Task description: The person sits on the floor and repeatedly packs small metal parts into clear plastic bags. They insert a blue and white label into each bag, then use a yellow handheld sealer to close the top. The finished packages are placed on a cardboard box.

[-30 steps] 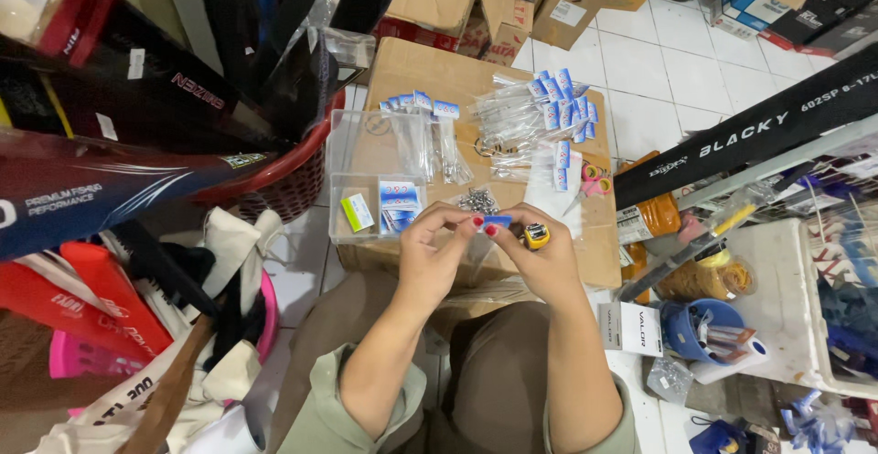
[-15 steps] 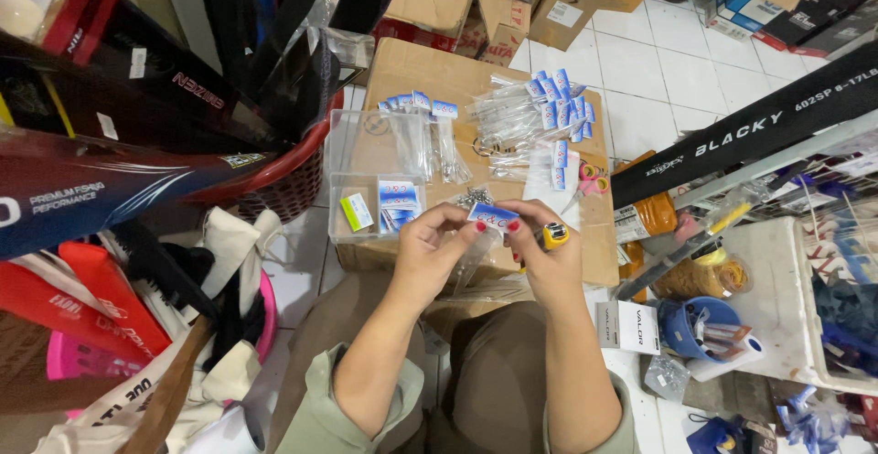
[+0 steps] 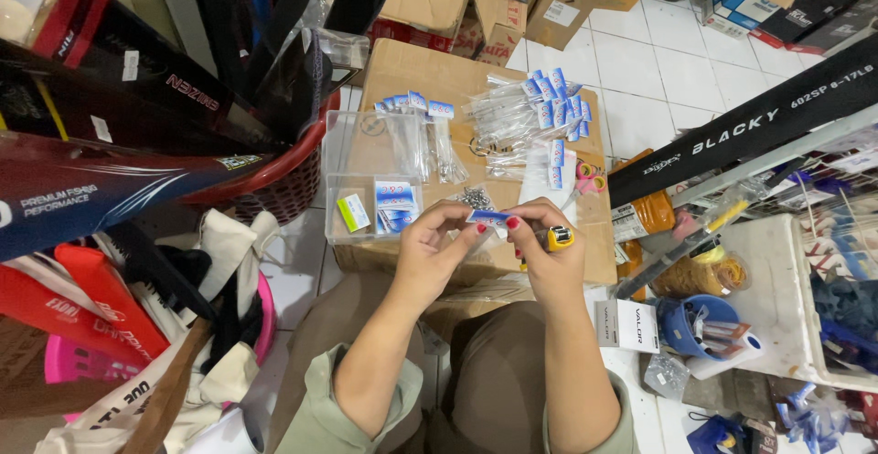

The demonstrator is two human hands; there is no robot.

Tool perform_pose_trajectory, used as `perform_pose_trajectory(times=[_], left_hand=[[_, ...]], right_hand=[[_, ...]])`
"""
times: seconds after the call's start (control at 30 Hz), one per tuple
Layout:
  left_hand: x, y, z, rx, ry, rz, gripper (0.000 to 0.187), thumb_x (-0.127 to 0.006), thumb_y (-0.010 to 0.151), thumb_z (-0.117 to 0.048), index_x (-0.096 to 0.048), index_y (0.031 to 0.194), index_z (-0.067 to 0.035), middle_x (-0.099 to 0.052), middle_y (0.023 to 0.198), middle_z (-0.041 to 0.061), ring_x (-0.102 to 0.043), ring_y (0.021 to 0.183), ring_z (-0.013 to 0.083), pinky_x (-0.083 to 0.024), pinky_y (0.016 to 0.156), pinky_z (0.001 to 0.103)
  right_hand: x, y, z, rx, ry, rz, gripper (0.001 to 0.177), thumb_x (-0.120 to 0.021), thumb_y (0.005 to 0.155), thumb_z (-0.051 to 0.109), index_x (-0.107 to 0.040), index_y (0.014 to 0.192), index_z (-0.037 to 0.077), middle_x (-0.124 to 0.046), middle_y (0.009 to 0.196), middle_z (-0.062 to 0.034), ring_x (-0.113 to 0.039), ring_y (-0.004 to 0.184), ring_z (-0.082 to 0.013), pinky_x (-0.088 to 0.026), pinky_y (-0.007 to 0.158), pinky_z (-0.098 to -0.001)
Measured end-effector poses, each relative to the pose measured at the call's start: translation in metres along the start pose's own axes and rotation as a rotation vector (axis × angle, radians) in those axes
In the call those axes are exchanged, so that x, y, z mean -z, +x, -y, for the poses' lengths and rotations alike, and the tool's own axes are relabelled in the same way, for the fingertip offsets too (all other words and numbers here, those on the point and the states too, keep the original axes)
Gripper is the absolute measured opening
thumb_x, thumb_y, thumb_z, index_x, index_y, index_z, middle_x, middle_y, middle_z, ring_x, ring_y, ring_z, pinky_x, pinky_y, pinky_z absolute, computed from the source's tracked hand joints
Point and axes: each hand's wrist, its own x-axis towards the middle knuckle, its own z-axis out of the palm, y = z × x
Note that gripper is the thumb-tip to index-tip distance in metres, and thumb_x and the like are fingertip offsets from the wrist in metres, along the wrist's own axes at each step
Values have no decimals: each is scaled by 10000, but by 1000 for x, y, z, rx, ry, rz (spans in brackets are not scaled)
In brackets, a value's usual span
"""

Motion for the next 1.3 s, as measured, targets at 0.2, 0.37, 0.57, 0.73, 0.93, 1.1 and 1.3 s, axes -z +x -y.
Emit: perform_pose_trajectory(times=[0.2,0.37,0.57,0.73,0.93,1.1,1.3], left_hand=[[1,1,-3,-49,-5,-36,238,-817,833,-12,-708,1045,-10,-687,913,58,-645,878,114,-549,864,307],[-3,5,-27,-321,106,45,183,-728,816,112,-723,909,-46,-716,891,100,-691,886,245,-548,877,383],[-11,6,-41,-712,209,36,260,-748,760,142,-760,854,-101,-763,881,77,-711,856,269,-581,830,409],[-10,5,-39,-742,196,19,200,-777,779,99,-783,817,-97,-785,882,78,-725,806,281,-602,765,398],[-8,3,-37,-623,133,122,186,-727,829,65,-769,956,-65,-774,999,137,-736,882,303,-602,772,409],[-6,1,-20,-330,39,4,106,-696,867,94,-719,934,16,-749,924,170,-738,903,298,-608,766,388],[-8,-3,-11,87,72,-52,110,-755,870,20,-740,972,-20,-712,831,76,-655,755,125,-573,674,265]], right_hand=[[4,2,-2,86,11,44,148,-779,870,43,-722,972,-48,-649,871,-126,-583,632,-113,-514,506,-208],[-1,4,16,257,-21,90,66,-773,843,-24,-712,861,-5,-633,959,-176,-580,646,-142,-516,581,-269],[6,4,4,400,81,123,135,-695,854,-89,-648,786,17,-556,1068,-230,-588,677,-188,-542,696,-356],[9,2,-2,426,96,119,121,-715,862,-60,-648,793,14,-549,1081,-239,-597,681,-181,-541,720,-365],[13,1,1,321,33,76,168,-697,849,-99,-624,774,32,-567,1042,-203,-619,693,-189,-521,703,-345],[6,2,-1,-47,339,-1,357,-731,864,48,-474,1108,88,-501,1066,-75,-517,652,-83,-514,660,-263],[4,19,29,-402,642,-377,279,-494,1082,303,-507,919,78,-542,958,-71,-506,753,-98,-449,622,-181]])
